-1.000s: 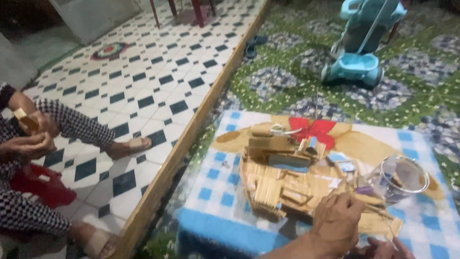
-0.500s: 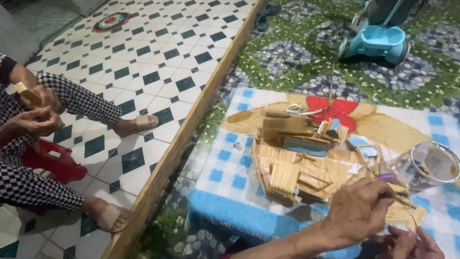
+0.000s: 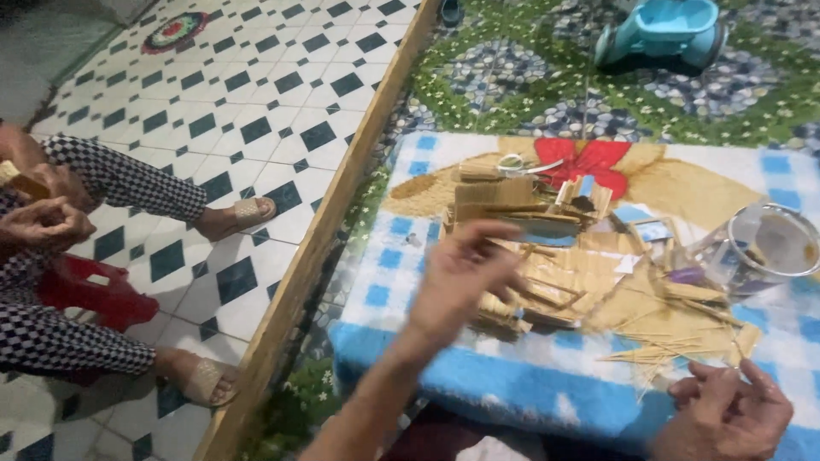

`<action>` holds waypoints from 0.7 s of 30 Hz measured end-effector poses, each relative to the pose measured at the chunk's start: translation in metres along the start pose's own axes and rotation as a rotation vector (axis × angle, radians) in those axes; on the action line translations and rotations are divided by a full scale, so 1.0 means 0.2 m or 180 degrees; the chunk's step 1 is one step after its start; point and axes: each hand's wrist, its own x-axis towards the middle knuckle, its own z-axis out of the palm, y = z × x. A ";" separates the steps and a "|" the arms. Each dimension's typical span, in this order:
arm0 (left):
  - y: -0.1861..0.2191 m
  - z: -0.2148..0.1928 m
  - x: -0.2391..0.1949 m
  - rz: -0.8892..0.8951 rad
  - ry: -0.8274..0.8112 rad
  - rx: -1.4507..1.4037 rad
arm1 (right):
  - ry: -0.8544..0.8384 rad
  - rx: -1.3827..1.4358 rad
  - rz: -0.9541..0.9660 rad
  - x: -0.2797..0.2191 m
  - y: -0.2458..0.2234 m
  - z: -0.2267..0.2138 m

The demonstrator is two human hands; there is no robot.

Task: Assembling a model house using toothpicks and glue on a small table

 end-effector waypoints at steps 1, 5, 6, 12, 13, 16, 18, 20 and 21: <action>0.02 -0.06 0.01 -0.0069 0.0288 0.0112 | -0.0068 -0.0112 -0.0153 0.00 0.02 -0.01; -0.01 -0.26 0.04 -0.0115 0.0879 0.0125 | -0.0067 -0.0249 -0.0288 -0.01 -0.03 0.01; -0.01 -0.28 0.03 -0.0119 0.0882 0.0134 | -0.0068 -0.0246 -0.0278 -0.02 -0.05 0.01; -0.07 -0.33 0.04 -0.0498 0.0703 0.0571 | -0.0206 -0.0461 -0.0311 -0.03 -0.07 -0.01; -0.08 -0.33 0.04 -0.0592 0.0688 0.0601 | -0.0228 -0.0417 -0.0339 -0.02 -0.06 -0.01; -0.10 -0.32 0.06 -0.0711 0.0609 0.0706 | -0.0204 -0.0436 -0.0406 -0.02 -0.04 -0.01; -0.10 -0.33 0.07 -0.0731 0.0548 0.0785 | -0.0157 -0.0491 -0.0447 -0.02 -0.03 -0.01; -0.09 -0.33 0.08 -0.0869 0.0488 0.0757 | -0.0285 -0.0402 -0.0316 -0.02 -0.02 -0.02; -0.09 -0.34 0.09 -0.0867 0.0489 0.0761 | -0.0284 -0.0397 -0.0315 -0.02 -0.01 -0.01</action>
